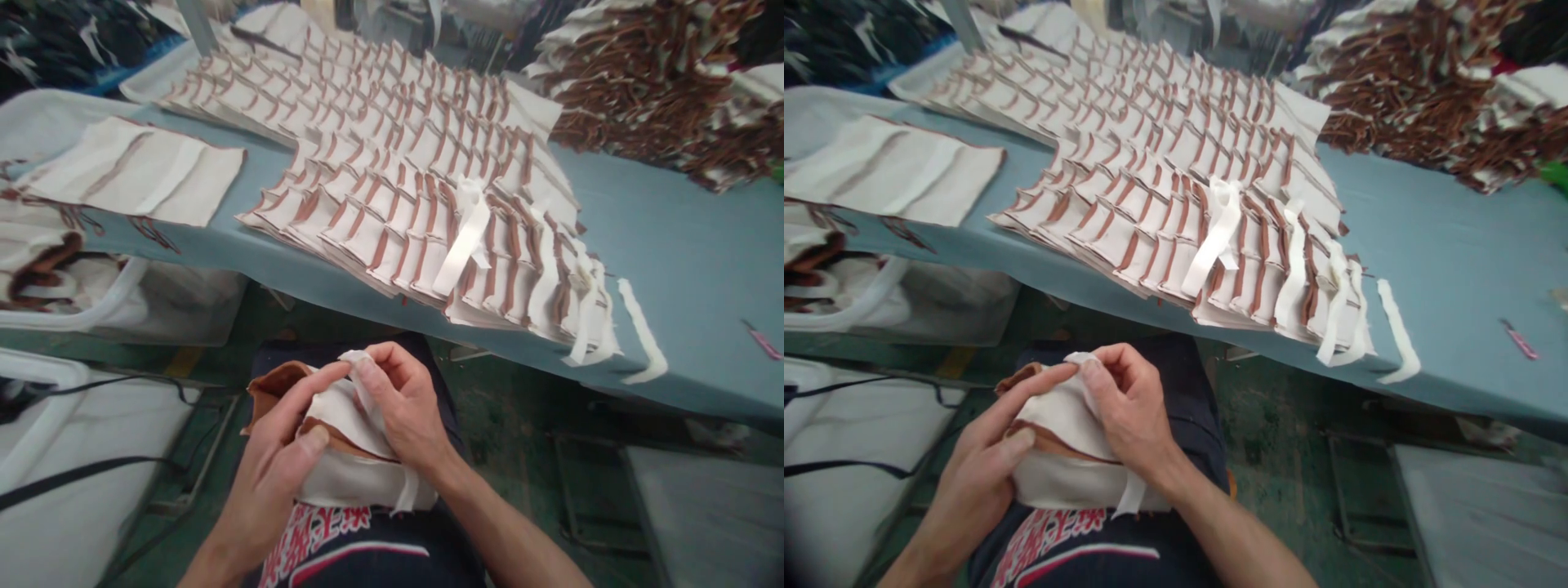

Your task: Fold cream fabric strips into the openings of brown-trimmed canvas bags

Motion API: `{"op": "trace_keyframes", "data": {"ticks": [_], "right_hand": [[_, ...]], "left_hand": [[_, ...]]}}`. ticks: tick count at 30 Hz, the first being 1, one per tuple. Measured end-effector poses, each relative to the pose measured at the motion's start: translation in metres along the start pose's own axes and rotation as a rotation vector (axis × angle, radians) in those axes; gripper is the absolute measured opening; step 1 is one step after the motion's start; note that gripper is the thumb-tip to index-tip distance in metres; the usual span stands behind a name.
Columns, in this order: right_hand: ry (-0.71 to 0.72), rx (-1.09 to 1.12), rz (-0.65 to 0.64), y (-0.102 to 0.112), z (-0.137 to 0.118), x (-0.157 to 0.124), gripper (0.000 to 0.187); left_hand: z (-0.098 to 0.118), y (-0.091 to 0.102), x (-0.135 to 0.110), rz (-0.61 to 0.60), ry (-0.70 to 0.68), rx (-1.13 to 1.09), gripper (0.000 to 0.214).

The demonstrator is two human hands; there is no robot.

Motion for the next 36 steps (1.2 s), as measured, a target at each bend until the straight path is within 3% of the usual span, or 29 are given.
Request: {"op": "trace_keyframes", "data": {"ticks": [5,8,11,16,20,23,27,30,36], "right_hand": [[-0.186,0.031,0.099,0.007,0.065,-0.022,0.055],[-0.287,0.049,0.123,0.006,0.091,-0.035,0.059],[-0.307,0.074,0.095,0.002,0.096,-0.037,0.059],[-0.221,-0.021,0.031,0.004,0.072,-0.022,0.054],[-0.117,-0.153,-0.068,0.009,0.033,-0.010,0.044],[-0.105,-0.246,-0.102,0.009,-0.001,-0.016,0.037],[-0.131,-0.358,-0.183,-0.012,-0.034,-0.038,0.029],[-0.070,-0.451,-0.189,-0.025,-0.048,-0.041,0.023],[0.096,-0.570,-0.110,-0.020,-0.058,-0.027,0.023]], "left_hand": [[-0.038,0.015,-0.018,0.104,0.247,0.002,0.079],[-0.055,0.020,-0.033,0.176,0.372,-0.077,0.074],[-0.061,0.024,-0.041,0.186,0.437,-0.111,0.062],[-0.055,0.024,-0.034,0.024,0.404,-0.049,0.043],[-0.043,0.027,-0.018,-0.093,0.232,0.037,0.045],[-0.031,0.024,-0.006,-0.180,0.069,0.123,0.050],[-0.012,0.020,0.004,-0.183,-0.077,0.165,0.044],[0.005,0.014,0.008,-0.169,-0.164,0.124,0.041],[0.031,0.000,0.014,-0.202,-0.225,0.129,0.041]]}}
Point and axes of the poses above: each hand's wrist, its own x-axis towards the middle knuckle, its own y-axis out of the back of the hand, z = x × y, the point moved 9 cm from there along x, towards the middle knuckle, and after that the axes turned 2 degrees about x, right-handed, at the moved point
